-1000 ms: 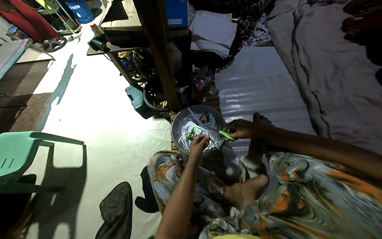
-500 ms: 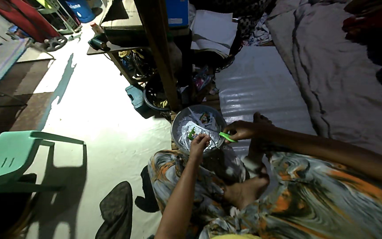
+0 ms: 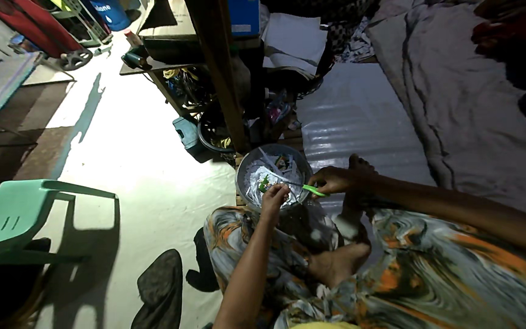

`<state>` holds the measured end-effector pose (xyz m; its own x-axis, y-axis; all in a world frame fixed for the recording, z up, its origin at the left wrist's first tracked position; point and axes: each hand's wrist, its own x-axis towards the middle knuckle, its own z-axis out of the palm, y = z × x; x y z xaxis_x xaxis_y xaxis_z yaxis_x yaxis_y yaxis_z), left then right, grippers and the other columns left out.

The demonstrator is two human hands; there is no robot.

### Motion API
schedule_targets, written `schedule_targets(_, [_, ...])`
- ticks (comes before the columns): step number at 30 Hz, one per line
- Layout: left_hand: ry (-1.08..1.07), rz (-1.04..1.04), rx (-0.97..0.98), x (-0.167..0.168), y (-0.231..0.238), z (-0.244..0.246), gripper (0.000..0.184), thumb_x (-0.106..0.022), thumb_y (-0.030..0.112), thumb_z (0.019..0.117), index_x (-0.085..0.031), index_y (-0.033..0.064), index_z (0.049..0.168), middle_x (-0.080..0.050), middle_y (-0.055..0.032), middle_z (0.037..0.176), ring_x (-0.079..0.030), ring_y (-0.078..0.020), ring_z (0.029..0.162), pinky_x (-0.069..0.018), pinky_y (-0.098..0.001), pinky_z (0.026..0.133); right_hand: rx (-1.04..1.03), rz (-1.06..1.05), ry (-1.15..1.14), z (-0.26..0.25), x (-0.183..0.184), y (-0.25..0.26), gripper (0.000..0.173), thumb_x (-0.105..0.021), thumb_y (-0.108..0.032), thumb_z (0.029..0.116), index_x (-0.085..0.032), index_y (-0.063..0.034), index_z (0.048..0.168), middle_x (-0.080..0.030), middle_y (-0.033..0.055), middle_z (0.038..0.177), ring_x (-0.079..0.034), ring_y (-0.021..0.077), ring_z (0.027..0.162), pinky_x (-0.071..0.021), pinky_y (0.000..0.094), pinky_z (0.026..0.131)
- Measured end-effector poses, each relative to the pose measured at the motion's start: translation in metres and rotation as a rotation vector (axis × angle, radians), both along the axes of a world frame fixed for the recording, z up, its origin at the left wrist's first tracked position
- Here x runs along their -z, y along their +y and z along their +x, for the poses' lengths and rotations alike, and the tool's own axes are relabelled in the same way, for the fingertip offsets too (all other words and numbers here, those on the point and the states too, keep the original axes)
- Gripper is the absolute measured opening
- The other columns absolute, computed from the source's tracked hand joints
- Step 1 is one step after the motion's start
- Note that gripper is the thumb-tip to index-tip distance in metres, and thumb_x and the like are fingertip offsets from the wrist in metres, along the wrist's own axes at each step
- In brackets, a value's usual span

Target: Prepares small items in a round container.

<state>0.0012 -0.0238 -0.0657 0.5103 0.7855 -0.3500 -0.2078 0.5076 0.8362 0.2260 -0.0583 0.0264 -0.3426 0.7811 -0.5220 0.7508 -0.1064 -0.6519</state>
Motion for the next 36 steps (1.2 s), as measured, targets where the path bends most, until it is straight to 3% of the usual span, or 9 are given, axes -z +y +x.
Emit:
schedule_targets(6, [-0.006, -0.001, -0.003, 0.0018, 0.0003, -0.0007, 0.007, -0.055, 0.001, 0.1019, -0.062, -0.0011, 0.103, -0.064, -0.0015, 0.082, -0.059, -0.0055, 0.07, -0.0514, -0.0201, 0.067, 0.011, 0.008, 0.007, 0.0027, 0.0059, 0.0011, 0.03, -0.07, -0.02, 0.0974, -0.067, 0.0033, 0.117, -0.062, 0.0092, 0.082, -0.053, 0.0124, 0.069, -0.0462, 0.0315, 0.07])
schedule_targets(8, [-0.007, -0.003, -0.006, 0.0012, 0.0002, -0.0004, 0.008, -0.054, 0.0, 0.1018, -0.062, -0.0012, 0.102, -0.064, -0.0015, 0.082, -0.059, -0.0053, 0.07, -0.0516, -0.02, 0.067, 0.018, -0.051, 0.013, -0.0003, 0.002, -0.0007, 0.035, -0.072, -0.022, 0.0968, -0.065, 0.0035, 0.121, -0.063, 0.0114, 0.087, -0.053, 0.0135, 0.072, -0.0469, 0.0327, 0.073])
schedule_targets(13, [-0.002, -0.011, -0.012, 0.0006, 0.0005, -0.0004, 0.007, -0.055, 0.001, 0.1019, -0.061, -0.0013, 0.102, -0.063, -0.0018, 0.082, -0.059, -0.0056, 0.07, -0.0514, -0.0199, 0.067, -0.036, 0.021, -0.023, 0.0015, 0.0004, -0.0001, 0.027, -0.068, -0.015, 0.099, -0.068, 0.005, 0.116, -0.064, 0.0142, 0.087, -0.055, 0.017, 0.074, -0.0475, 0.035, 0.074])
schedule_targets(17, [0.011, 0.003, -0.004, 0.0019, 0.0011, 0.0, 0.008, -0.055, 0.001, 0.102, -0.061, -0.002, 0.104, -0.063, -0.0016, 0.083, -0.059, -0.0056, 0.07, -0.051, -0.0202, 0.066, -0.023, 0.053, -0.019, 0.0038, 0.005, 0.0013, 0.026, -0.068, -0.016, 0.0983, -0.068, 0.0046, 0.113, -0.062, 0.0114, 0.082, -0.054, 0.015, 0.071, -0.0469, 0.0331, 0.071])
schedule_targets(24, [-0.001, -0.004, -0.012, 0.001, 0.0009, -0.0002, 0.008, -0.054, -0.001, 0.1015, -0.062, -0.0011, 0.099, -0.063, -0.0008, 0.081, -0.058, -0.0046, 0.069, -0.0505, -0.0193, 0.066, -0.017, -0.056, -0.068, -0.0027, -0.0026, -0.0008, 0.041, -0.073, -0.023, 0.0965, -0.064, 0.0021, 0.128, -0.066, 0.0165, 0.095, -0.058, 0.0191, 0.077, -0.0488, 0.0372, 0.076])
schedule_targets(36, [0.028, -0.018, -0.017, 0.0003, 0.0006, 0.0004, 0.009, -0.054, 0.001, 0.1024, -0.062, -0.0033, 0.103, -0.062, -0.0014, 0.081, -0.058, -0.0048, 0.069, -0.0503, -0.0192, 0.066, -0.041, 0.008, -0.06, -0.0009, -0.0003, -0.0002, 0.03, -0.07, -0.018, 0.0976, -0.068, 0.0036, 0.119, -0.065, 0.0154, 0.091, -0.056, 0.0183, 0.076, -0.0472, 0.036, 0.075])
